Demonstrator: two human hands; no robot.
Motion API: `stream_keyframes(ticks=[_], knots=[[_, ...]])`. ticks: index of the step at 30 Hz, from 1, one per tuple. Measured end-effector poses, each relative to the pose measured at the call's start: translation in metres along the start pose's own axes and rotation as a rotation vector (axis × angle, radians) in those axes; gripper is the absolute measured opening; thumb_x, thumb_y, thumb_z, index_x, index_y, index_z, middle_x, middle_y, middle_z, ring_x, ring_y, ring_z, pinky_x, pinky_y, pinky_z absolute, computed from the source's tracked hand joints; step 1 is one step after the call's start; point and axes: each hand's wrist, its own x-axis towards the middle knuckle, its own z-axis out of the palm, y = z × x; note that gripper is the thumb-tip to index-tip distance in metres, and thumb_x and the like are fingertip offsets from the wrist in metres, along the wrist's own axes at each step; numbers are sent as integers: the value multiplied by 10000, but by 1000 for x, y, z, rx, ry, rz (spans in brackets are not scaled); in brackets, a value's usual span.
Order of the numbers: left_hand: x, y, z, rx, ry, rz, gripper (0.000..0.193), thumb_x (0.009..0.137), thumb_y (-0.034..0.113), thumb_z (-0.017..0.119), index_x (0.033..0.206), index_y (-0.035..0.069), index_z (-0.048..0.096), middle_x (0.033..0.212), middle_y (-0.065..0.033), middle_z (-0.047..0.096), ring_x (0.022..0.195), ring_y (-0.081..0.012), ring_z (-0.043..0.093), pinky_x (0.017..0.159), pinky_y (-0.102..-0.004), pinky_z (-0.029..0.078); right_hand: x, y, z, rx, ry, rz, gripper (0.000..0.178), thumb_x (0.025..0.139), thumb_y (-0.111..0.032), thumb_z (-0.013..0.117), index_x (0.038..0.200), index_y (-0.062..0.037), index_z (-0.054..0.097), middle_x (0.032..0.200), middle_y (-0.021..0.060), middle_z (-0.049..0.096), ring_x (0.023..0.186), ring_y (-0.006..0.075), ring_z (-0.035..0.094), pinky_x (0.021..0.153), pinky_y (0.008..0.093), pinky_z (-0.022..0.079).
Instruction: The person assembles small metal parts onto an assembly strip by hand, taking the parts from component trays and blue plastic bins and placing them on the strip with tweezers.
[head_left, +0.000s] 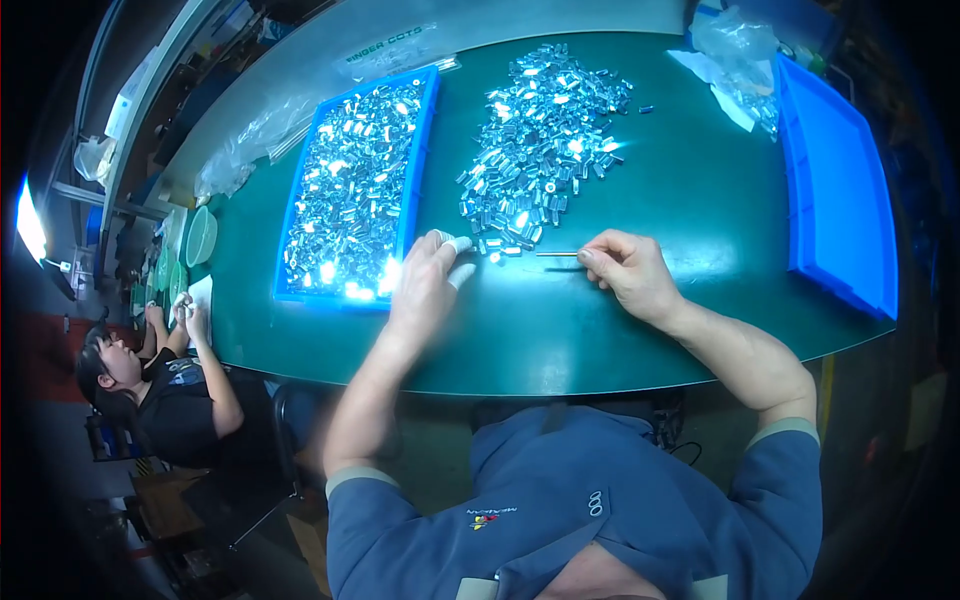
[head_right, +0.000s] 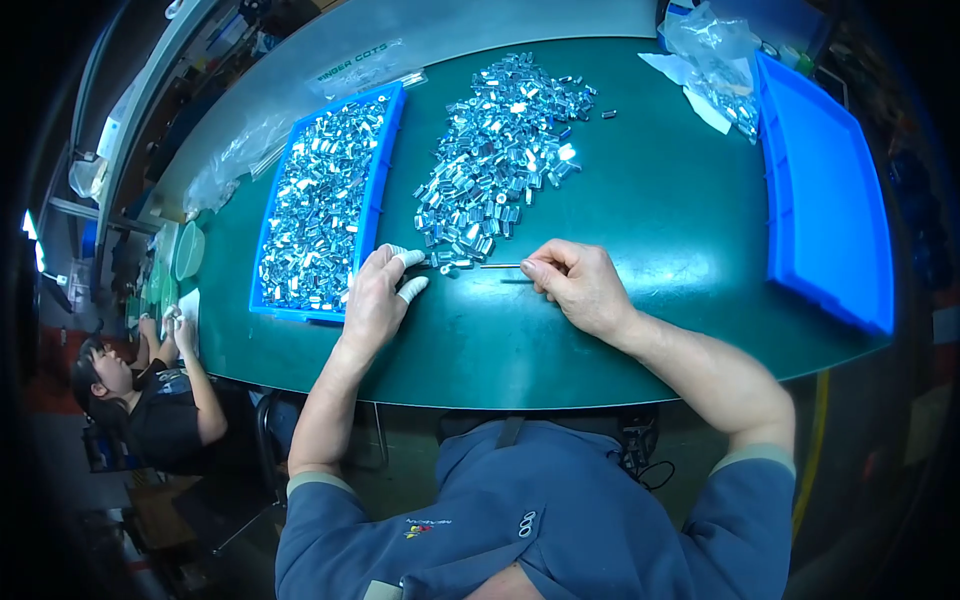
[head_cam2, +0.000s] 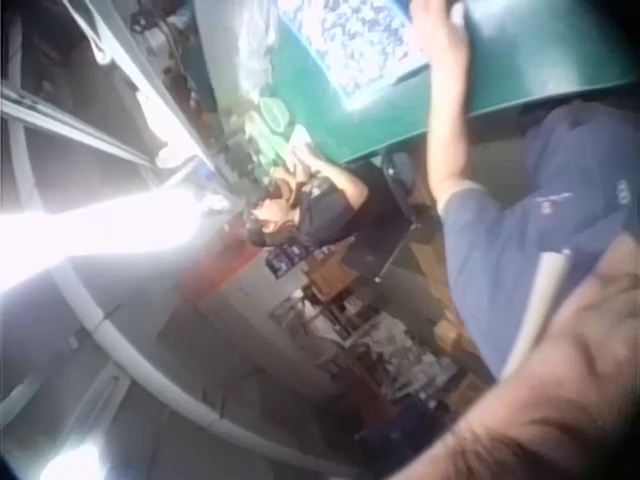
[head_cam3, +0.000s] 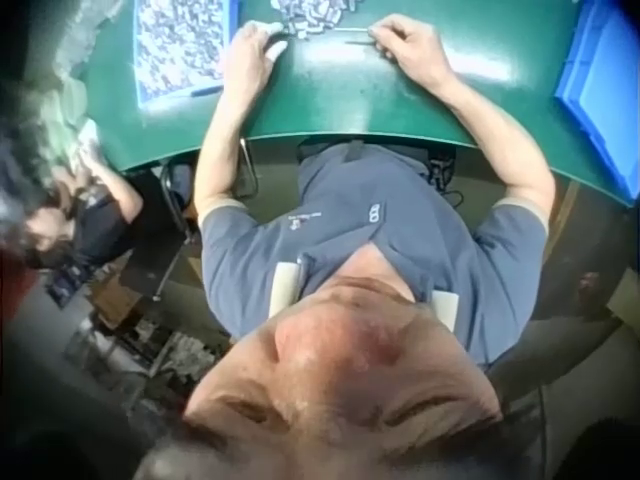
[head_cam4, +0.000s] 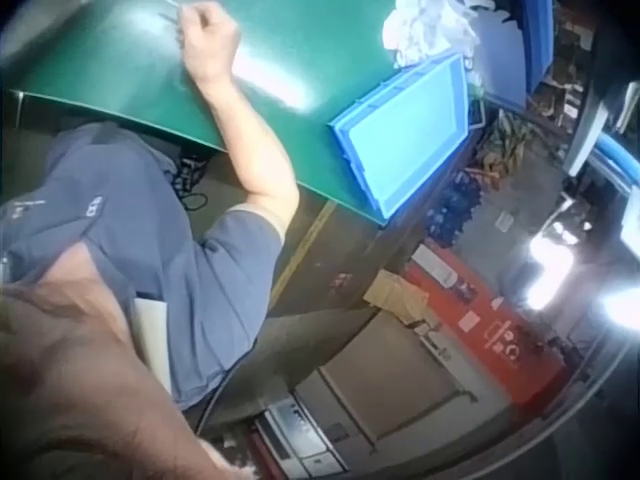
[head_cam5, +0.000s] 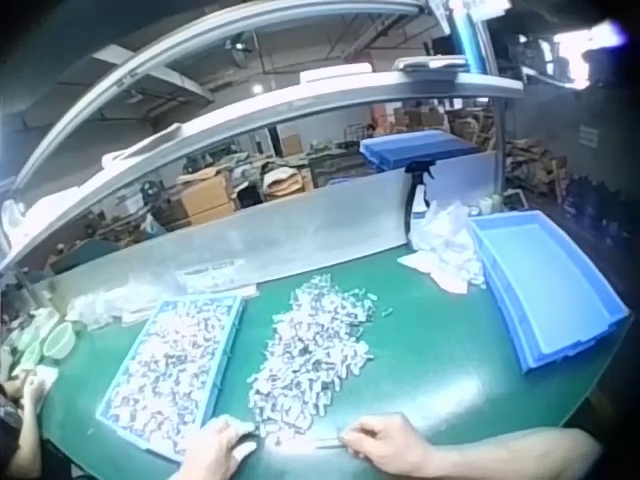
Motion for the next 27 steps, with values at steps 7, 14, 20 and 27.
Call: stream_keyframes(ticks=[7, 14, 20, 27], knots=[[-5, 18, 6, -122, 43, -2, 203, 810, 42, 791, 993, 29, 704, 893, -123, 670, 839, -323, 655, 724, -408, 528, -3, -3, 5, -34, -48, -92, 168, 991, -155, 672, 951, 4, 709, 769, 21, 663, 674, 72, 574, 609, 247, 475], [6, 55, 8, -192, 36, 102, 213, 795, 19, 813, 975, 40, 702, 905, -140, 707, 813, -326, 688, 722, -392, 553, -5, -1, 7, -124, 25, -198, 191, 950, -187, 702, 933, 3, 716, 747, 96, 676, 652, 161, 621, 593, 327, 479], [1, 56, 20, -228, 57, 114, 187, 804, 44, 812, 965, 44, 716, 923, -137, 720, 849, -328, 697, 751, -402, 549, -9, -5, 6, -154, 72, -248, 211, 954, -194, 687, 862, -6, 712, 703, 104, 666, 603, 177, 609, 562, 343, 463], [5, 65, 17, -290, 56, 181, 186, 804, 35, 806, 964, 32, 711, 889, -125, 695, 824, -327, 678, 721, -418, 537, -12, -6, 6, -155, -34, -163, 362, 1004, -269, 646, 753, -14, 699, 617, 67, 647, 548, 153, 593, 523, 333, 457]])
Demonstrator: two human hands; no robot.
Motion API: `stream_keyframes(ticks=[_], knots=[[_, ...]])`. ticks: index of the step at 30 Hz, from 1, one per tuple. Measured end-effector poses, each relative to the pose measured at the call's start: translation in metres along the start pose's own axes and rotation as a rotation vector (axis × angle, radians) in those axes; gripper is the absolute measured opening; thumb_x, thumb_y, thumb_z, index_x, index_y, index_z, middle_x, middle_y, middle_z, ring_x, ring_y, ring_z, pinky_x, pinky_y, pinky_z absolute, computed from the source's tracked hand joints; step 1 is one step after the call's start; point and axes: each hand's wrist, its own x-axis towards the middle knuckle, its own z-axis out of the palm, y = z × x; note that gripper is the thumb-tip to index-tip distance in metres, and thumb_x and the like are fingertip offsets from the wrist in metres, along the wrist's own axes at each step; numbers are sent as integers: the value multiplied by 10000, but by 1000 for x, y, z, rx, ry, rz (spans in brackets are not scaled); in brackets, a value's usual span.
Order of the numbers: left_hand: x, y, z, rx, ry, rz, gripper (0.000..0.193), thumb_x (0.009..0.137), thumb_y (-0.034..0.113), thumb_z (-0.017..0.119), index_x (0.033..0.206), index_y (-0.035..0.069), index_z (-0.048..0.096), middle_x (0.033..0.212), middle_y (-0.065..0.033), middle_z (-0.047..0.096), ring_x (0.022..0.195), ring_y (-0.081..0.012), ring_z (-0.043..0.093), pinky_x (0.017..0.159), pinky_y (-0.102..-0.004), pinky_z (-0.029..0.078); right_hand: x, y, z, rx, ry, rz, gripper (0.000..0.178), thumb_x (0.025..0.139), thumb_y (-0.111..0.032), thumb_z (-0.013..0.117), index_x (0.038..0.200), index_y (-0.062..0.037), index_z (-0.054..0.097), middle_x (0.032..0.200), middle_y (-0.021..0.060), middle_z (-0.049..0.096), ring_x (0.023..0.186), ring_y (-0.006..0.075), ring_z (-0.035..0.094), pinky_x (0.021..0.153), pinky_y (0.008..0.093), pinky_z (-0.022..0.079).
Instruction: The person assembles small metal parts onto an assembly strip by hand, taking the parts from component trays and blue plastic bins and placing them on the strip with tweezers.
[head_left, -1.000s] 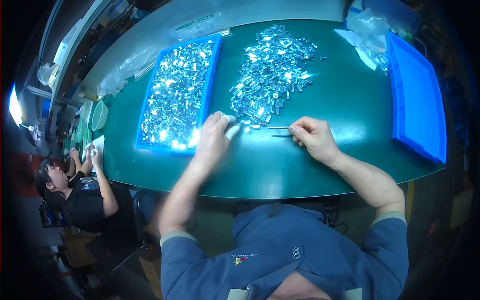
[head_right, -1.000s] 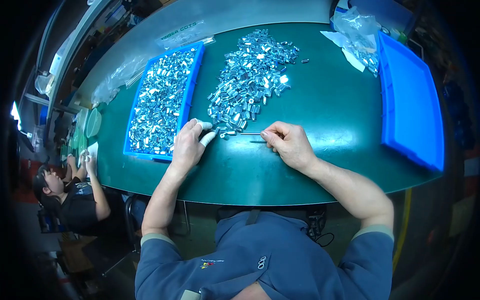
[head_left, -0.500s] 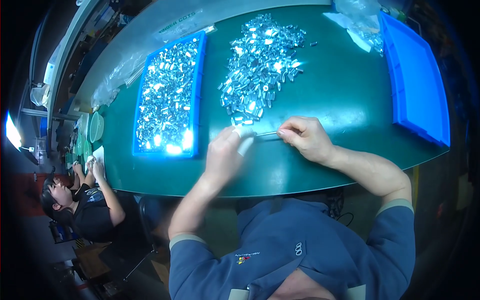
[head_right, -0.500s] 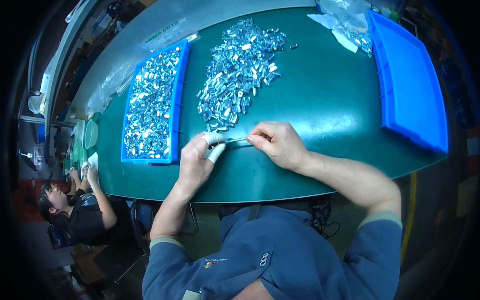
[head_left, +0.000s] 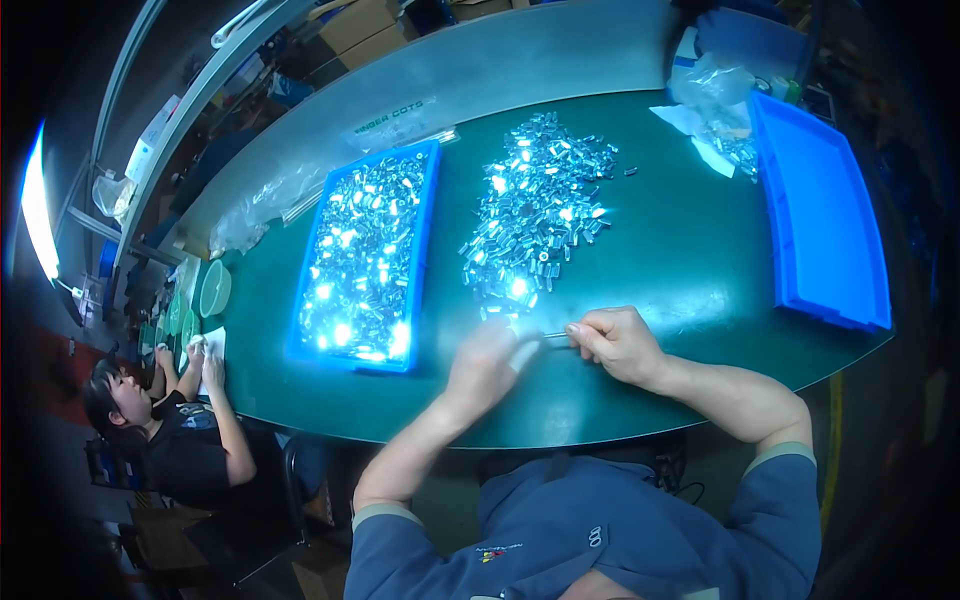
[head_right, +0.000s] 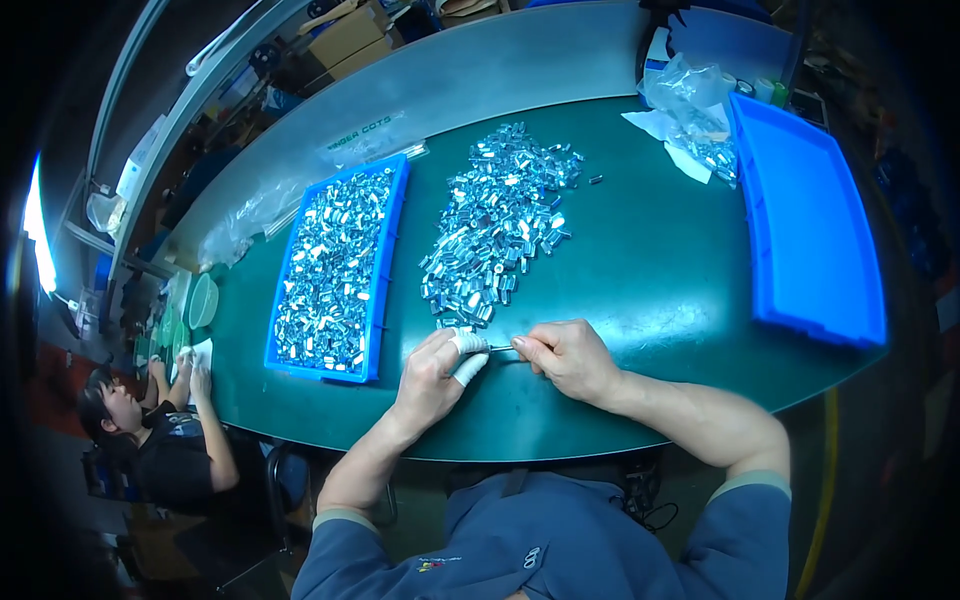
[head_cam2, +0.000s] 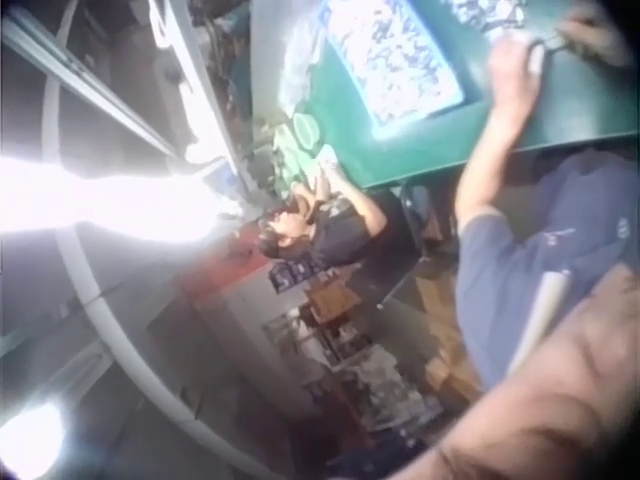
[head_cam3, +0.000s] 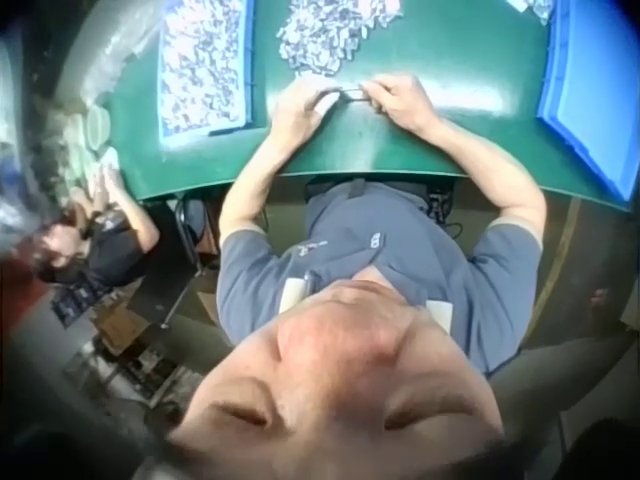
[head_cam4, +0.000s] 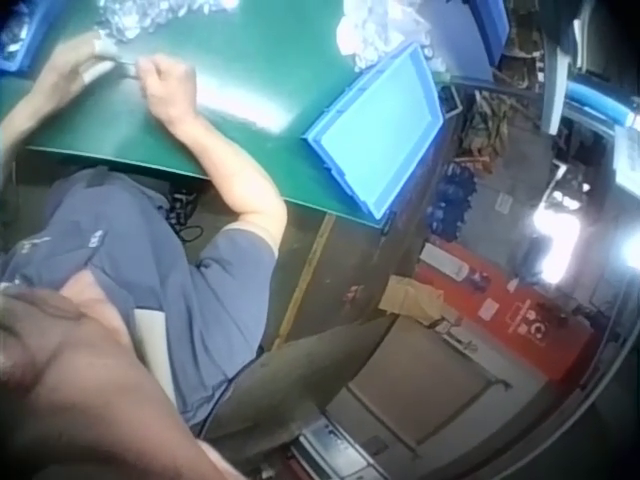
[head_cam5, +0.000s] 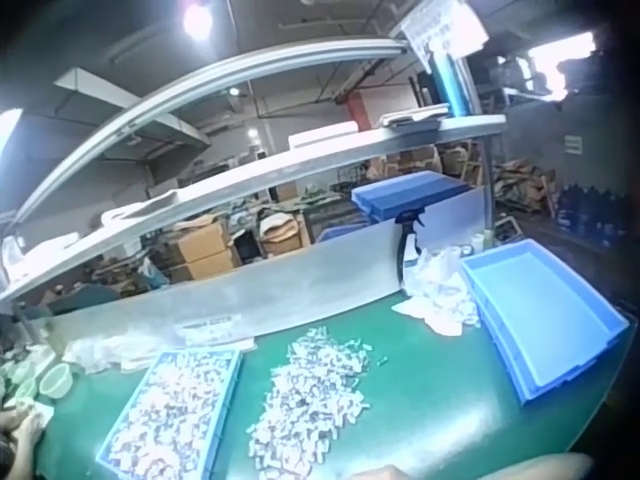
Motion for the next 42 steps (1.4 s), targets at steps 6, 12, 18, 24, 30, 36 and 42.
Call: stream_keyframes(ticks=[6, 12, 18, 24, 30, 36, 42], knots=[[2, -2, 5, -48, -67, 46, 182, 825, 52, 788, 979, 41, 692, 872, -133, 654, 795, -347, 642, 696, -435, 517, 4, -3, 0, 12, -114, 136, 370, 1026, -292, 621, 795, -24, 729, 621, 56, 665, 543, 131, 614, 518, 314, 474], [-3, -24, -21, 92, 38, 34, 206, 813, 31, 798, 992, 60, 701, 922, -127, 696, 860, -328, 671, 741, -411, 535, 7, -1, -4, 69, -37, 86, 351, 1041, -279, 612, 825, -22, 716, 649, 23, 650, 561, 85, 574, 522, 254, 458], [-6, -121, -113, 487, 293, -246, 143, 882, 66, 767, 1010, 29, 714, 910, -120, 724, 784, -232, 712, 719, -343, 564, 5, 0, -3, 151, -34, 153, 362, 1049, -297, 604, 827, -30, 707, 663, 6, 638, 581, 58, 561, 530, 218, 444], [6, -127, -119, 627, 329, -164, 199, 853, 98, 764, 1040, 59, 706, 962, -145, 709, 915, -338, 689, 808, -438, 543, 5, 0, -5, 156, -30, 175, 358, 1043, -301, 613, 834, -27, 708, 666, 7, 639, 585, 56, 560, 532, 218, 444], [-5, -58, -38, 301, -83, -36, 332, 830, 26, 760, 1157, 64, 713, 1054, -124, 681, 978, -328, 663, 840, -403, 544, 7, 3, -5, 134, -42, 151, 353, 1041, -301, 616, 849, -20, 711, 671, 11, 641, 586, 59, 560, 533, 220, 447], [-17, -54, -32, 281, -52, -98, 280, 795, 44, 800, 1056, 40, 699, 860, -103, 624, 830, -303, 627, 730, -408, 502, 6, 1, -3, 133, -43, 138, 318, 1035, -281, 626, 873, -24, 716, 684, 15, 651, 587, 63, 560, 532, 227, 449], [-17, -55, -26, 302, -12, -117, 233, 802, 10, 787, 1018, 27, 703, 877, -110, 638, 826, -307, 634, 720, -404, 505, 2, 4, 0, 61, -44, 35, 314, 1009, -262, 655, 824, -13, 703, 662, 39, 649, 573, 105, 568, 525, 306, 441]])
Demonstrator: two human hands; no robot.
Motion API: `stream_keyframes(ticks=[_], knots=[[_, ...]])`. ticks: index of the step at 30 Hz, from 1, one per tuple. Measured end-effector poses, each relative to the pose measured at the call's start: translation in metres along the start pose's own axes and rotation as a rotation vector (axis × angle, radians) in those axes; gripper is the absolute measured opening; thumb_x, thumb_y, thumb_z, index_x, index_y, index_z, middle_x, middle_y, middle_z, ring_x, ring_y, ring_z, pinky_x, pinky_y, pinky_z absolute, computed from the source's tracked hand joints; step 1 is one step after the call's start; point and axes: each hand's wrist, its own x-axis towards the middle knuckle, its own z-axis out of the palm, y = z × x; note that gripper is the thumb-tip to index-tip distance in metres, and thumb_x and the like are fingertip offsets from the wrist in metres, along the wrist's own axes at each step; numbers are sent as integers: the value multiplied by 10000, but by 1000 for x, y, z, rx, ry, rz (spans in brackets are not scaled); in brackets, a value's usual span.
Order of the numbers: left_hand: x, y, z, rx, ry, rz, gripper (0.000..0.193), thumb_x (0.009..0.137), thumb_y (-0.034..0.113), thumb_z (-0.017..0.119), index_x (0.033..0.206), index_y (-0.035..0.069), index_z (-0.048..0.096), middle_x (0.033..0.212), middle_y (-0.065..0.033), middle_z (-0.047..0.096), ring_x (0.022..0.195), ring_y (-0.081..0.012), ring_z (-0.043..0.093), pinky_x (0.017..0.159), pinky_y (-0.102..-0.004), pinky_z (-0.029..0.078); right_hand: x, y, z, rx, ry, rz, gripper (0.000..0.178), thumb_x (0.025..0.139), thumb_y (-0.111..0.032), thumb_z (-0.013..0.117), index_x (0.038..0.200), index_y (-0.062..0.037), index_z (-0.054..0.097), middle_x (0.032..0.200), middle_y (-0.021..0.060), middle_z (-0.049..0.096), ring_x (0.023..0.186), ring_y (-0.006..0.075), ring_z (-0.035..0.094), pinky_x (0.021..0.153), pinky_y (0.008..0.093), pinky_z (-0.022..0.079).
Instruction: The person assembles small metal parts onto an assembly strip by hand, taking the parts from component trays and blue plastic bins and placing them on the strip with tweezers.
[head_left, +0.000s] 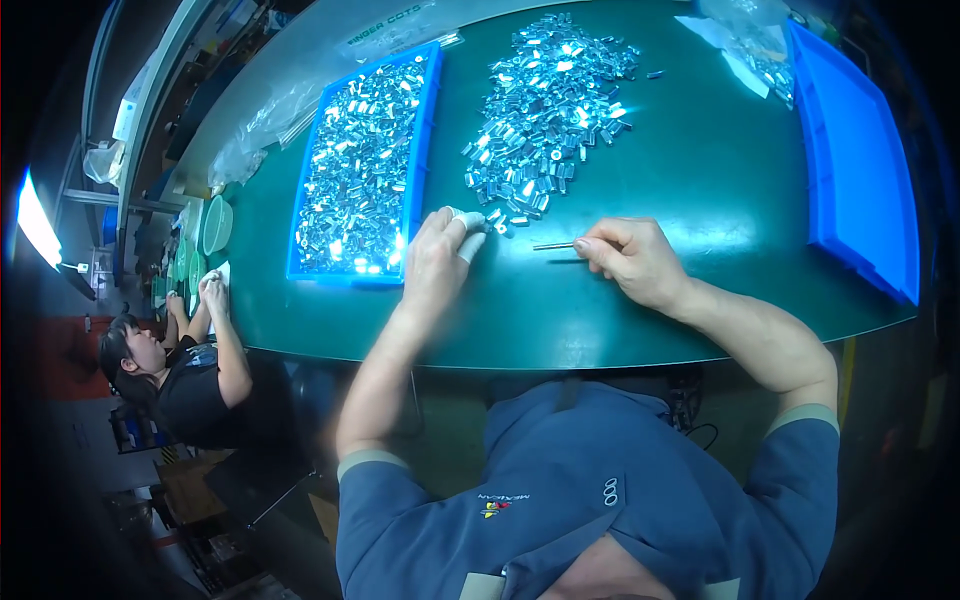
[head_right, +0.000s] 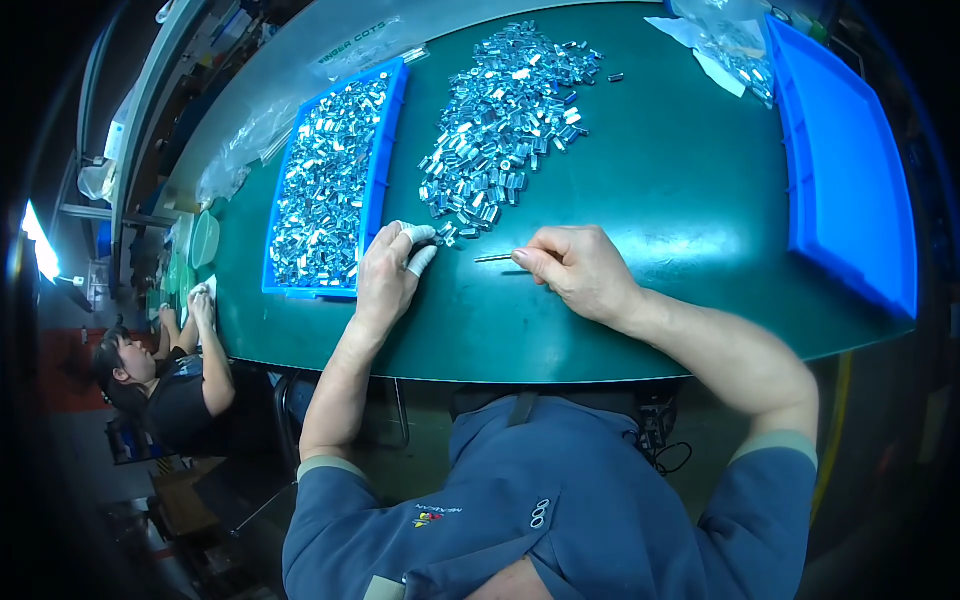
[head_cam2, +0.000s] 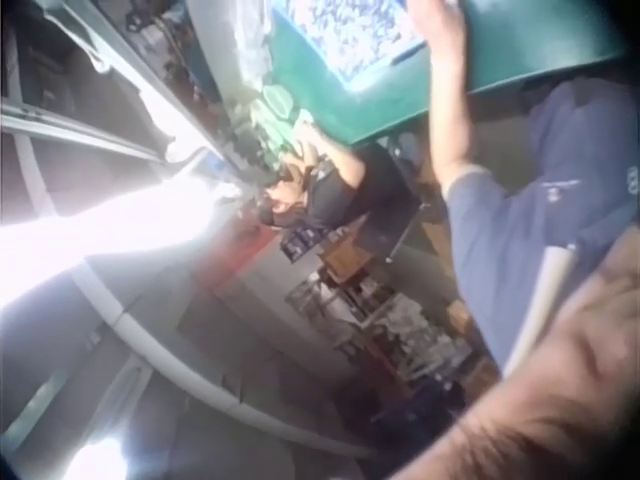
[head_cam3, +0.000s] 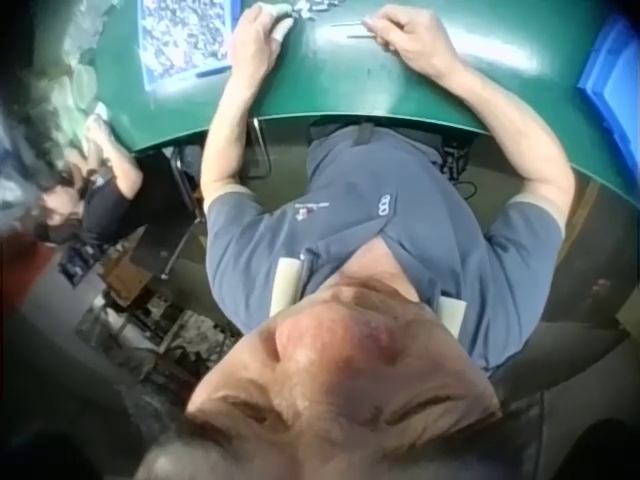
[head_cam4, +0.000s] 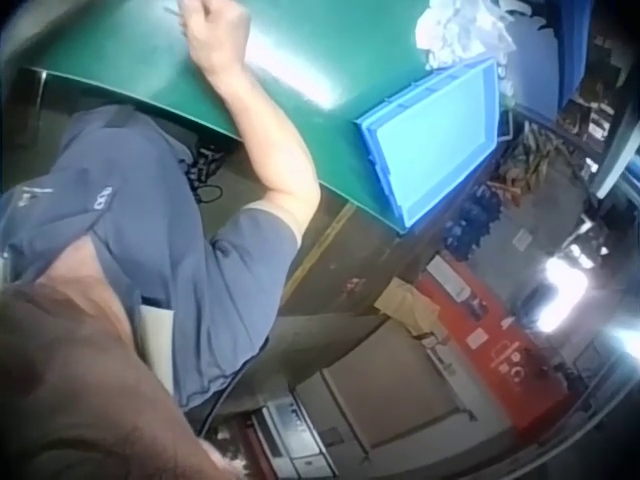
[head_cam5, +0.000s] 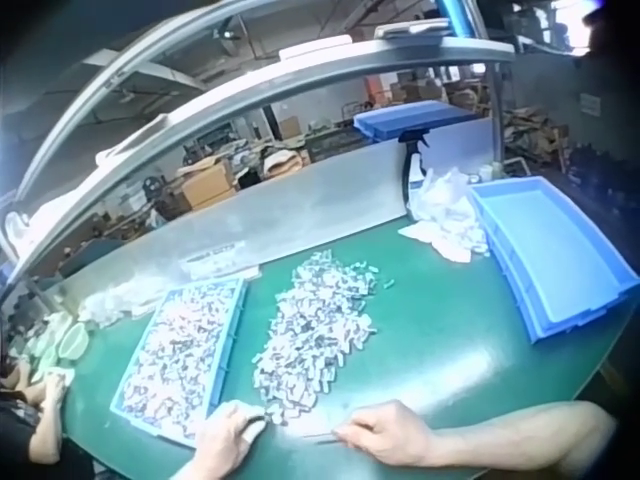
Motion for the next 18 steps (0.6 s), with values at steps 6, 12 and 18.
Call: stream_keyframes(ticks=[6, 12, 18], knots=[[-2, 17, 3, -94, 21, 9, 197, 805, 21, 770, 995, 43, 722, 900, -115, 646, 877, -313, 642, 750, -416, 516, -1, -5, 1, -25, -13, -54, 225, 996, -210, 670, 902, -11, 719, 720, 32, 666, 619, 90, 566, 551, 274, 440], [-2, 12, 3, -34, -18, -44, 285, 804, -12, 766, 1079, 39, 715, 932, -112, 668, 878, -308, 649, 761, -412, 526, -2, -6, 1, -27, 2, -111, 208, 979, -186, 678, 901, 2, 721, 721, 59, 669, 635, 107, 586, 573, 291, 456], [-10, 40, -2, -273, 15, -62, 393, 799, -51, 773, 1168, 46, 679, 932, -109, 685, 845, -277, 659, 738, -397, 532, -2, -6, 1, -53, 32, -162, 190, 974, -172, 678, 918, 3, 727, 738, 66, 675, 645, 120, 598, 583, 293, 462]])
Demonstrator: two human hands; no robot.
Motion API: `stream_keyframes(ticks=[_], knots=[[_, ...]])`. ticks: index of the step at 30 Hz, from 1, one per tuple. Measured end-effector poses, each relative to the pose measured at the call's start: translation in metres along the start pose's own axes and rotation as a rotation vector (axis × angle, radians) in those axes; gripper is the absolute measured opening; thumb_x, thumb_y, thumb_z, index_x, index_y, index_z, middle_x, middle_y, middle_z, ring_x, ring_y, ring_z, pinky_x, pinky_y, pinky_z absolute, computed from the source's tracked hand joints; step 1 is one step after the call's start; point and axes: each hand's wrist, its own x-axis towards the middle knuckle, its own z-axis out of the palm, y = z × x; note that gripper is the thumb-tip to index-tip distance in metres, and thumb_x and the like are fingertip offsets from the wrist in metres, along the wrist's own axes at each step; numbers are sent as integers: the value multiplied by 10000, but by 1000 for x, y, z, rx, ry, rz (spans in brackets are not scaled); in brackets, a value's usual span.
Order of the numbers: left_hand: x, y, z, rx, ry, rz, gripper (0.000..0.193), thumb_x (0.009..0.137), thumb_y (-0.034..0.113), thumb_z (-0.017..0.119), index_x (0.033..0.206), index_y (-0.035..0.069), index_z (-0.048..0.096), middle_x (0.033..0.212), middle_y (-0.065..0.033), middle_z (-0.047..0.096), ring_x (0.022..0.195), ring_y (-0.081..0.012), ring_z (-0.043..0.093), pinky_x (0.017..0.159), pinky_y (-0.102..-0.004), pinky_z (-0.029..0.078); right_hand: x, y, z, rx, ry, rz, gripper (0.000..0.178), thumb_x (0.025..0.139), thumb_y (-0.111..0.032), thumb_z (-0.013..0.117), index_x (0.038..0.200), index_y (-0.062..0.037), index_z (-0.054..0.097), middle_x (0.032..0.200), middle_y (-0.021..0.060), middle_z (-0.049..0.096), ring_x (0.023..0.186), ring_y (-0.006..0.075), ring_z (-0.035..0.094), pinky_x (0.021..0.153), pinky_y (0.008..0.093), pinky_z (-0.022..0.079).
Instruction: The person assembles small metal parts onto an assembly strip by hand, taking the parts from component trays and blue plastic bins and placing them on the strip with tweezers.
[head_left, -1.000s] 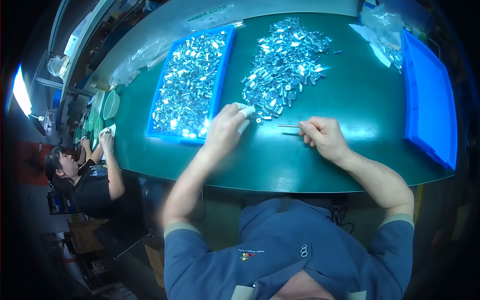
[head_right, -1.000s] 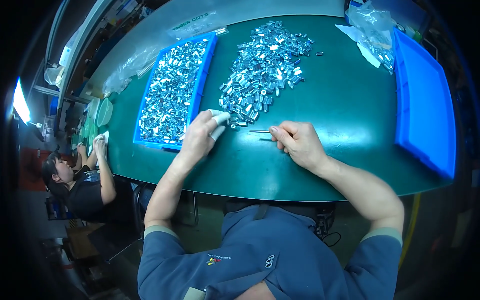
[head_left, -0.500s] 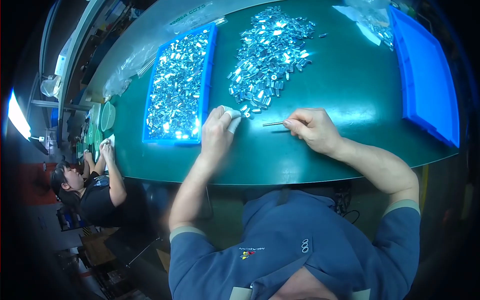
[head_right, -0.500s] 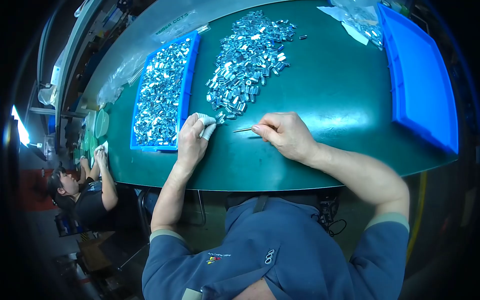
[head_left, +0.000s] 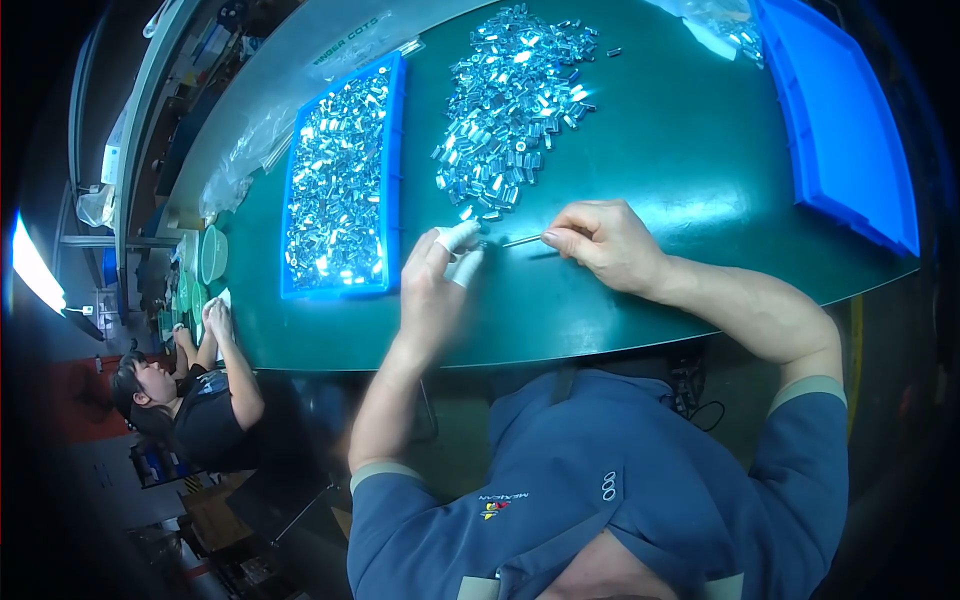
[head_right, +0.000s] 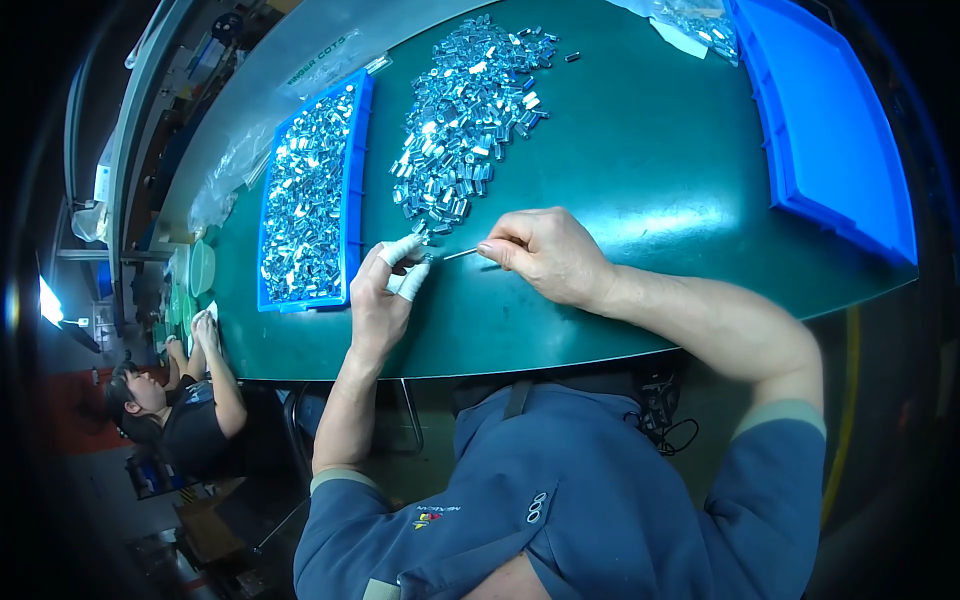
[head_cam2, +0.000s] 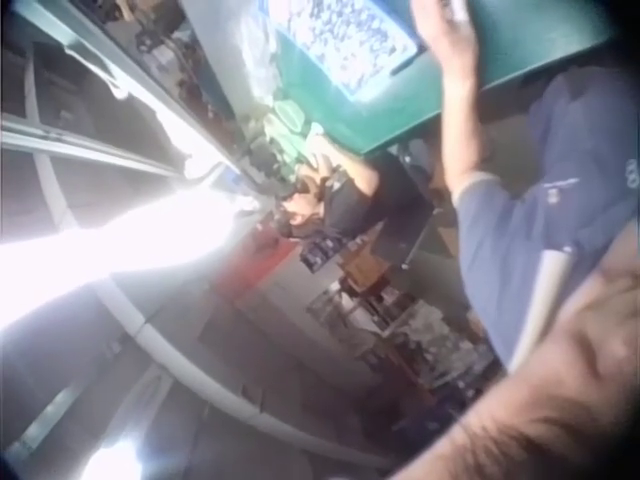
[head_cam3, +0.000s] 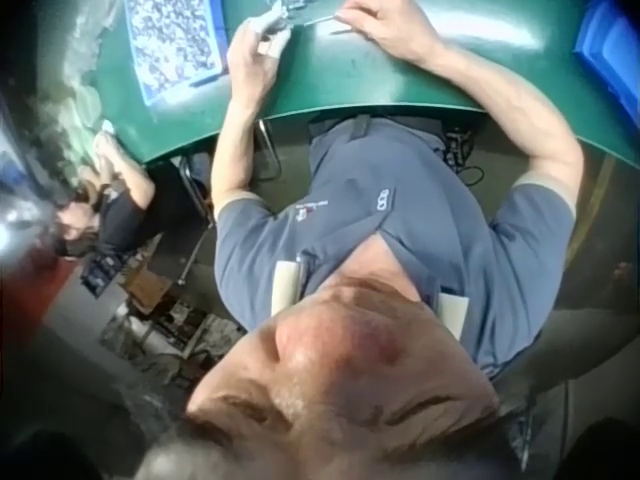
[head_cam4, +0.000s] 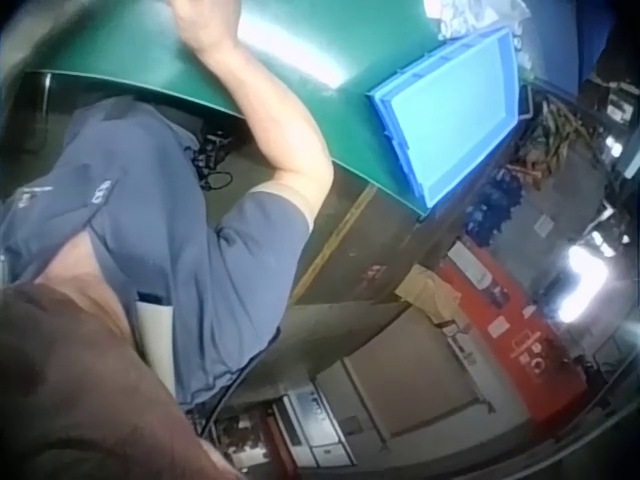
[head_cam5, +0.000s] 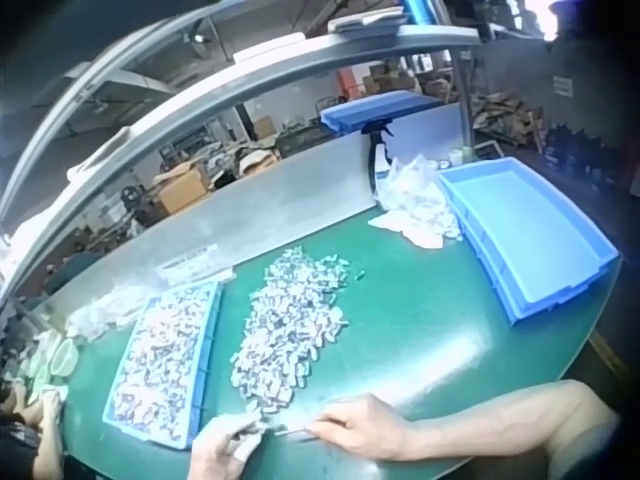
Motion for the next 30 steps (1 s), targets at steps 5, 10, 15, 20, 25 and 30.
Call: stream_keyframes(ticks=[5, 10, 15, 20, 25, 30], knots=[[3, 19, 5, -6, -32, 136, 407, 838, -15, 780, 1224, 38, 663, 966, -109, 687, 840, -231, 666, 760, -331, 550, -1, -2, 0, -28, -16, -19, 188, 968, -170, 684, 914, 5, 729, 763, 68, 681, 658, 117, 601, 590, 289, 467], [8, 29, 14, -49, -27, 157, 434, 788, -55, 770, 1198, 48, 672, 907, -117, 681, 835, -296, 659, 747, -408, 534, -2, -2, -1, -21, -7, 3, 289, 982, -255, 665, 826, -17, 711, 689, 95, 670, 622, 192, 638, 579, 354, 481], [9, 31, 18, -14, -38, 194, 444, 805, -30, 787, 1224, 63, 673, 906, -96, 685, 808, -268, 653, 701, -379, 525, -1, -2, -5, 60, -86, 176, 385, 1046, -300, 599, 822, -8, 712, 622, 36, 633, 540, 93, 567, 499, 272, 446], [5, 33, 24, -55, -51, 247, 507, 787, -35, 799, 1262, 67, 652, 923, -98, 688, 819, -270, 658, 712, -383, 529, -3, -3, 1, 34, -205, 280, 459, 1048, -354, 587, 746, -27, 695, 584, 36, 635, 504, 111, 571, 480, 308, 441], [10, 29, 10, 38, -39, 265, 502, 788, -44, 794, 1259, 69, 660, 934, -109, 691, 828, -281, 661, 723, -385, 530, -2, -2, 0, 111, -105, 232, 464, 1059, -372, 573, 780, -23, 695, 607, 19, 624, 528, 82, 557, 489, 259, 430], [36, -47, -51, 306, 216, 126, 399, 853, -24, 754, 1239, 57, 688, 946, -92, 714, 830, -205, 681, 771, -333, 557, 4, 0, -9, 130, -2, 263, 441, 1056, -372, 583, 806, -27, 697, 638, 8, 621, 556, 54, 536, 511, 224, 418]])
